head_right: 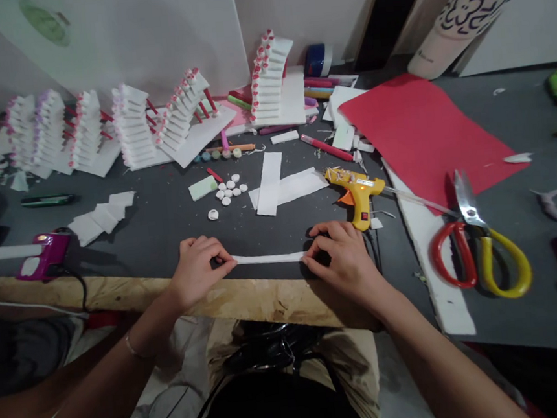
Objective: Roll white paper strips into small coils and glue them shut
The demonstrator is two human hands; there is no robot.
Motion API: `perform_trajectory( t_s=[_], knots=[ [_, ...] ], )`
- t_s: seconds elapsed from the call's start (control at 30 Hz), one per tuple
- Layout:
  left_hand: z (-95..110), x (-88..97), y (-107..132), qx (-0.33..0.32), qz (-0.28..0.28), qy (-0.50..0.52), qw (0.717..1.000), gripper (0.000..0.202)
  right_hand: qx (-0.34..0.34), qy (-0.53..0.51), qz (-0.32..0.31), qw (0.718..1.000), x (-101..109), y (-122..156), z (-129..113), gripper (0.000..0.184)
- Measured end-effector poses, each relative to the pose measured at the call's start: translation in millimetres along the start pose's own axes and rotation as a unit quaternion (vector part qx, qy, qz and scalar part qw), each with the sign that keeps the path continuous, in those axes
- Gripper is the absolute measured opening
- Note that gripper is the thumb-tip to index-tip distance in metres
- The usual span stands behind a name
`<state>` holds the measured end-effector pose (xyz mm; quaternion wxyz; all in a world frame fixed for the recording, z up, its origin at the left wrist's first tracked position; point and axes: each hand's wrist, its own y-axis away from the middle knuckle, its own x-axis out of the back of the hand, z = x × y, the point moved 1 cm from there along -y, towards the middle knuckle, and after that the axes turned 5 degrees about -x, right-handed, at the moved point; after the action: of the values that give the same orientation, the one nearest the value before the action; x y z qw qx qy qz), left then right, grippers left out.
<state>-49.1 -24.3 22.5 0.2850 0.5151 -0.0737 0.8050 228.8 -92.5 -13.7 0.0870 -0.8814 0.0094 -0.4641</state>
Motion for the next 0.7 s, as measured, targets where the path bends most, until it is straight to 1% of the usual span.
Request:
perform_trajectory(
  t_s=[0.13,0.33,0.5,0.6,0.7],
  knots=[
    [0.8,0.6,-1.1,0.007,-0.003,-0.001,1.000,0.015,-0.005,0.003,-0.016,1.000,0.7,-0.1,-0.4,0.016],
    [0.4,1.2,-3.4,0.004,-0.008,-0.006,1.000,0.017,-0.021,0.011,-0.016,1.000,1.2,-0.2,-2.8,0.018],
    [1.5,3.6,-3.6,0.003,-0.012,-0.005,1.000,0.018,-0.021,0.010,-0.023,0.999,4.3,1.2,-6.9,0.019],
    [2.1,4.6,-3.8,0.002,-0.021,-0.013,1.000,0.017,-0.031,0.028,-0.024,0.999,5.1,0.3,-9.6,0.018],
    [1.0,4.5,-4.0,0.000,-0.015,-0.011,1.000,0.014,-0.040,0.045,-0.020,0.998,3.6,-1.8,-9.7,0.015]
  ],
)
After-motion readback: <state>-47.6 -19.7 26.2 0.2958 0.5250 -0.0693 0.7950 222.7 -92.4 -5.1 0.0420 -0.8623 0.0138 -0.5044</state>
